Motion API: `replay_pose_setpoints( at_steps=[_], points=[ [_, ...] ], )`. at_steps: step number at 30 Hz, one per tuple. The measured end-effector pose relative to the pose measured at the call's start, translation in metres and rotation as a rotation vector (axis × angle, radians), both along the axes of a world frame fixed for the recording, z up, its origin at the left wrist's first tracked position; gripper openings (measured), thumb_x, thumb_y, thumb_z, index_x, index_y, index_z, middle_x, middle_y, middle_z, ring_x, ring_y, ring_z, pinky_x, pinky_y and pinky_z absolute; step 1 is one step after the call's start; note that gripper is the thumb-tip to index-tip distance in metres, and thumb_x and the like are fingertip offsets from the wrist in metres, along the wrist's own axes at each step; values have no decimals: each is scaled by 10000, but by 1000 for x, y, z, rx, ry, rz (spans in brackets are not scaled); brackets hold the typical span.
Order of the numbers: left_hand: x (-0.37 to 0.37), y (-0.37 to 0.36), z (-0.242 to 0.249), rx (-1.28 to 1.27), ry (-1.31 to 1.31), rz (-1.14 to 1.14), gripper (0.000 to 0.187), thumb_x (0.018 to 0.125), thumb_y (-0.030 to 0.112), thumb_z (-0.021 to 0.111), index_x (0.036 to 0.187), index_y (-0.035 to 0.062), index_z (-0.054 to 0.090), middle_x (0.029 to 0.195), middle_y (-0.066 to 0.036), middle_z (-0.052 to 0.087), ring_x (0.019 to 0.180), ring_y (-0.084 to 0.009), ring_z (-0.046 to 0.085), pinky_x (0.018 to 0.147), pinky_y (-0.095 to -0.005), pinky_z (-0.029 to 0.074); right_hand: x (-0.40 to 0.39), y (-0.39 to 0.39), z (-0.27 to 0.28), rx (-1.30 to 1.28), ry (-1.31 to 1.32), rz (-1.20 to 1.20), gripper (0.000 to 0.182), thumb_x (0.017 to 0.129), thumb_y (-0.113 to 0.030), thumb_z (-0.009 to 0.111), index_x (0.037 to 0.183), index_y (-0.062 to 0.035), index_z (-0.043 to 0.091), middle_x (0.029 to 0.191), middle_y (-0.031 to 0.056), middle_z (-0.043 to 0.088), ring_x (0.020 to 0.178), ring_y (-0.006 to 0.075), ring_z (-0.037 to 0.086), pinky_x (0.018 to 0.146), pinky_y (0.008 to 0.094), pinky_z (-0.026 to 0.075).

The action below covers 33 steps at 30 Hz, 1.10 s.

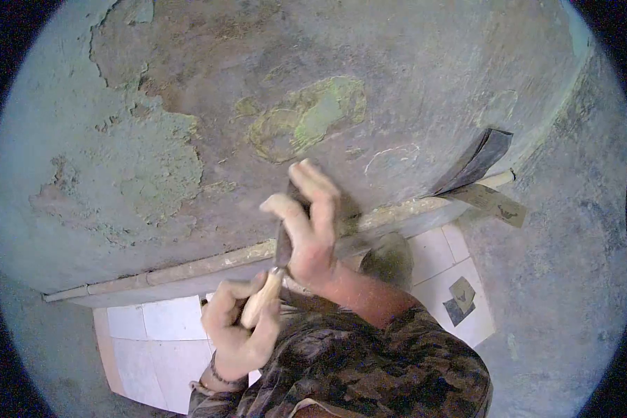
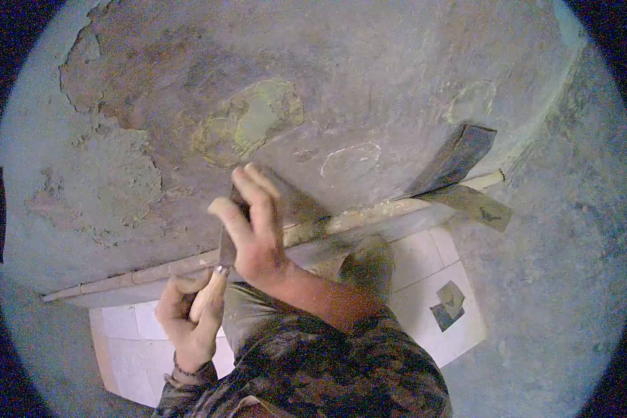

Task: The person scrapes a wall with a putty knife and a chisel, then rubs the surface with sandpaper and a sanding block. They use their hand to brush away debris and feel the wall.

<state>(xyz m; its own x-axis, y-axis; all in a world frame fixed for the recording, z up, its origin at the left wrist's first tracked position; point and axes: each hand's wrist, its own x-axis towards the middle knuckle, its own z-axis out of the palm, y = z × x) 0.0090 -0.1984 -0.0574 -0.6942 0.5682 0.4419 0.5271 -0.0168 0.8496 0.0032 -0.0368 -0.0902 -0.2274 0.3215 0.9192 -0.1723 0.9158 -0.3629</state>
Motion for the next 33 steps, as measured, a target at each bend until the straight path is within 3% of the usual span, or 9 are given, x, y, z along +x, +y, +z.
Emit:
replay_pose_setpoints(
  at_steps=[2,4,10,17,22,24,30,32,33],
  points=[
    [5,-4,-2,125,-299,5,188,808,10,685,939,-56,568,893,-133,659,741,-82,597,656,-219,480,-2,2,-4,45,-4,22,225,731,-150,680,929,-43,678,1215,208,526,1185,391,471,993,447,395],
    [-6,-7,-10,56,-221,-15,202,814,9,678,961,-63,559,905,-146,664,780,-102,617,674,-227,492,4,3,7,3,-16,-17,225,740,-148,668,943,-54,686,1218,206,525,1182,390,474,996,442,394],
    [-25,-10,-4,131,-422,-67,243,796,57,735,948,-39,573,923,-131,672,836,-111,622,709,-231,495,2,3,5,80,-96,-103,284,741,-189,667,996,-68,696,1250,198,499,1200,376,447,1003,461,387],
    [-17,-12,0,128,-301,-2,271,772,95,769,930,-21,581,867,-80,655,770,-75,596,655,-203,467,-4,-4,4,8,-17,-69,300,753,-214,663,1006,-55,699,1235,206,500,1193,383,450,1017,458,370],
    [-29,-6,-5,104,-367,-35,244,797,89,743,920,-36,573,865,-89,657,800,-96,607,693,-226,484,-9,0,1,2,16,-95,278,768,-211,669,989,-47,702,1248,215,487,1198,387,448,1029,461,358],
    [-21,-14,-7,55,-232,13,229,806,79,728,926,-37,570,872,-100,660,795,-100,605,686,-229,484,-13,-7,-5,-7,24,-47,274,771,-197,672,1000,-49,698,1250,211,483,1201,386,445,1024,463,359],
    [-23,-11,-15,109,-225,50,240,808,68,718,960,-57,580,857,-114,670,749,-103,609,649,-227,484,-18,-2,0,35,73,-10,229,773,-122,650,986,-56,701,1261,204,487,1206,387,450,1023,456,369],
    [-18,-14,-9,78,11,46,240,799,73,727,949,-50,585,831,-105,669,716,-97,604,632,-226,480,-17,-7,0,8,64,17,239,776,-113,640,1002,-58,693,1254,205,490,1202,390,459,1009,464,377],
    [-17,-12,-11,139,-109,67,229,791,74,726,929,-50,591,801,-96,666,680,-84,592,604,-220,468,-19,-9,0,3,61,52,258,795,-102,612,1043,-68,673,1272,205,486,1218,391,436,1050,457,360]
  ],
)
